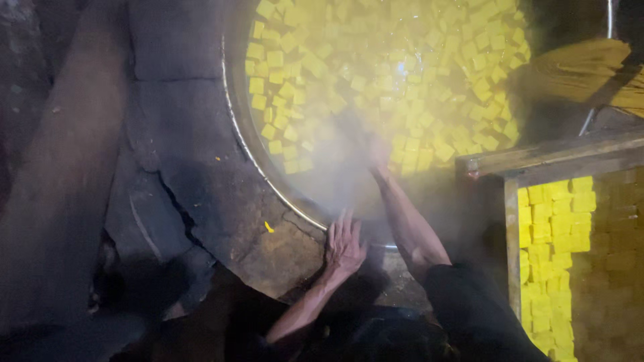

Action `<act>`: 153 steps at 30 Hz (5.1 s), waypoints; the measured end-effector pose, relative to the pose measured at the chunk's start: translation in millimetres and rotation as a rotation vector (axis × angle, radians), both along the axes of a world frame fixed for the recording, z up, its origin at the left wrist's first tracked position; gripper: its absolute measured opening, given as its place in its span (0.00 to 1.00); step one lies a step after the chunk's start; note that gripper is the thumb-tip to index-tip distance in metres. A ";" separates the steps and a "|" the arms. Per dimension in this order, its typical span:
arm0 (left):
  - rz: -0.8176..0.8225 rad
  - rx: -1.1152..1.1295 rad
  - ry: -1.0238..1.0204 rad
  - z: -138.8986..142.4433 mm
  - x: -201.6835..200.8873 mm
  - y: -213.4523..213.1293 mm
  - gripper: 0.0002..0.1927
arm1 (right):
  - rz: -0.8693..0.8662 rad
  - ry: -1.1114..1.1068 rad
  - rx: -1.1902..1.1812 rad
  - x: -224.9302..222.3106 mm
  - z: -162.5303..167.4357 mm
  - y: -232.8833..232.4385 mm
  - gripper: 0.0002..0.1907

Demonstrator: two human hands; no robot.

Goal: The person uses a large slotted spoon to scoop yellow cubed food items from a steaming pot and places them into a wooden tray. The person repeatedly scoops and arranges the items in the tray throughout the clip.

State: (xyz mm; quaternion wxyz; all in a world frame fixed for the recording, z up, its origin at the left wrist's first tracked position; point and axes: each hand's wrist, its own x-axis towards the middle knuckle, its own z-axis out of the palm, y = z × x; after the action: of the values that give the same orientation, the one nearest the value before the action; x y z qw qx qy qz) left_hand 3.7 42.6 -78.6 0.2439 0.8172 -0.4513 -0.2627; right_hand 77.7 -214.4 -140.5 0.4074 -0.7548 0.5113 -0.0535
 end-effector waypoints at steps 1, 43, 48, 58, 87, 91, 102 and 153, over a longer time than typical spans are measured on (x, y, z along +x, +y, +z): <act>-0.037 0.060 -0.006 -0.1 0.6 -0.1 0.28 | -0.009 -0.021 0.009 6.2 0.3 -0.6 0.20; 0.160 -0.161 -0.199 36.5 -39.7 -13.7 0.26 | -0.303 -0.698 0.303 -231.8 277.5 30.2 0.14; 0.164 -0.310 -0.307 46.6 -69.4 -6.2 0.18 | -0.251 -0.547 0.044 -404.2 320.1 54.7 0.13; 0.014 -0.628 -0.110 94.0 -184.8 -45.4 0.17 | -0.641 -0.084 -0.216 -652.2 330.1 134.0 0.19; -0.756 -0.674 0.005 155.2 -418.6 -188.8 0.12 | -0.693 0.306 -0.594 -773.8 285.3 179.5 0.18; -0.839 -0.675 -0.347 162.1 -447.1 -219.9 0.07 | -0.837 0.168 -0.514 -787.8 285.4 203.5 0.18; -0.940 -0.586 -0.408 160.0 -399.3 -215.8 0.21 | -0.947 0.093 -0.460 -807.2 245.1 199.4 0.22; 0.100 -0.012 0.052 0.8 0.1 -16.8 0.23 | -0.113 -0.149 -0.066 -17.2 27.5 4.9 0.22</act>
State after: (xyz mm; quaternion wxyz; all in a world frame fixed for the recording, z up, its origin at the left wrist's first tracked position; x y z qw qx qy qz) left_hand 3.8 25.7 -77.8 0.2734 0.8302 -0.4050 -0.2685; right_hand 60.5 -209.6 -113.1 0.4155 -0.7317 0.5194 -0.1493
